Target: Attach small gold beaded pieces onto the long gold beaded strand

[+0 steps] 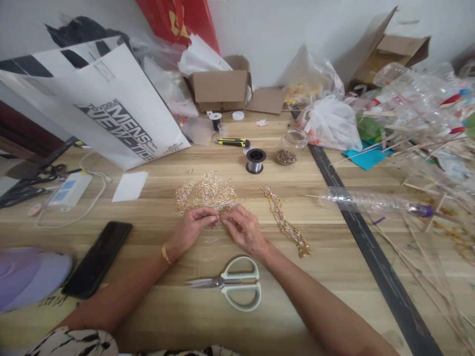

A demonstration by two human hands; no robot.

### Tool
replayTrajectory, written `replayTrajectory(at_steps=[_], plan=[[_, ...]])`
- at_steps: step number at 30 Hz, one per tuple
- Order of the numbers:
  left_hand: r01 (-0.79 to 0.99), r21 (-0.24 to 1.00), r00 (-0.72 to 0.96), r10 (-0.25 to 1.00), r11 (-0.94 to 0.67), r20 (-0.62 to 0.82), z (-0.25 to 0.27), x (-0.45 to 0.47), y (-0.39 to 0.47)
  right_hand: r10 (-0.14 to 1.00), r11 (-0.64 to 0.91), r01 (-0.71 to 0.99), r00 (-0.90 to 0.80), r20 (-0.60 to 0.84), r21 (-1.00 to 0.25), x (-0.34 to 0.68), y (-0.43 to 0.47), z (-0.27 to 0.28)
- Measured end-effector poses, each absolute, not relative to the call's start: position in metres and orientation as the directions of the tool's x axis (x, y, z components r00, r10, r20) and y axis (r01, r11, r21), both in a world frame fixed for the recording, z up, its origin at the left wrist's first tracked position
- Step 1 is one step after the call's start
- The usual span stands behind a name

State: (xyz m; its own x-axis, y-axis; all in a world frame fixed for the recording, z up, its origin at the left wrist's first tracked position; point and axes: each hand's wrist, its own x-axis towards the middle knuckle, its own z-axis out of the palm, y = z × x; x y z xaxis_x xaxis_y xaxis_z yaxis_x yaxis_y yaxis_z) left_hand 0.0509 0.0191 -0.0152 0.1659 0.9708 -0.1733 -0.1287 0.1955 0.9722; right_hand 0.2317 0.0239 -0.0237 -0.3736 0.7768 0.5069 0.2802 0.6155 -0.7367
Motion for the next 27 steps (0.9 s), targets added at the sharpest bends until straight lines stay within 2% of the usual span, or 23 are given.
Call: replayTrajectory(at_steps=[27], plan=[[-0.087,0.976,0.172,0.968,0.201,-0.184,-0.0096,0.0534,0.0180,0.778,0.612,0.281,-0.379,0.500,-0.739,0.2310,0.0240,-0.0236]])
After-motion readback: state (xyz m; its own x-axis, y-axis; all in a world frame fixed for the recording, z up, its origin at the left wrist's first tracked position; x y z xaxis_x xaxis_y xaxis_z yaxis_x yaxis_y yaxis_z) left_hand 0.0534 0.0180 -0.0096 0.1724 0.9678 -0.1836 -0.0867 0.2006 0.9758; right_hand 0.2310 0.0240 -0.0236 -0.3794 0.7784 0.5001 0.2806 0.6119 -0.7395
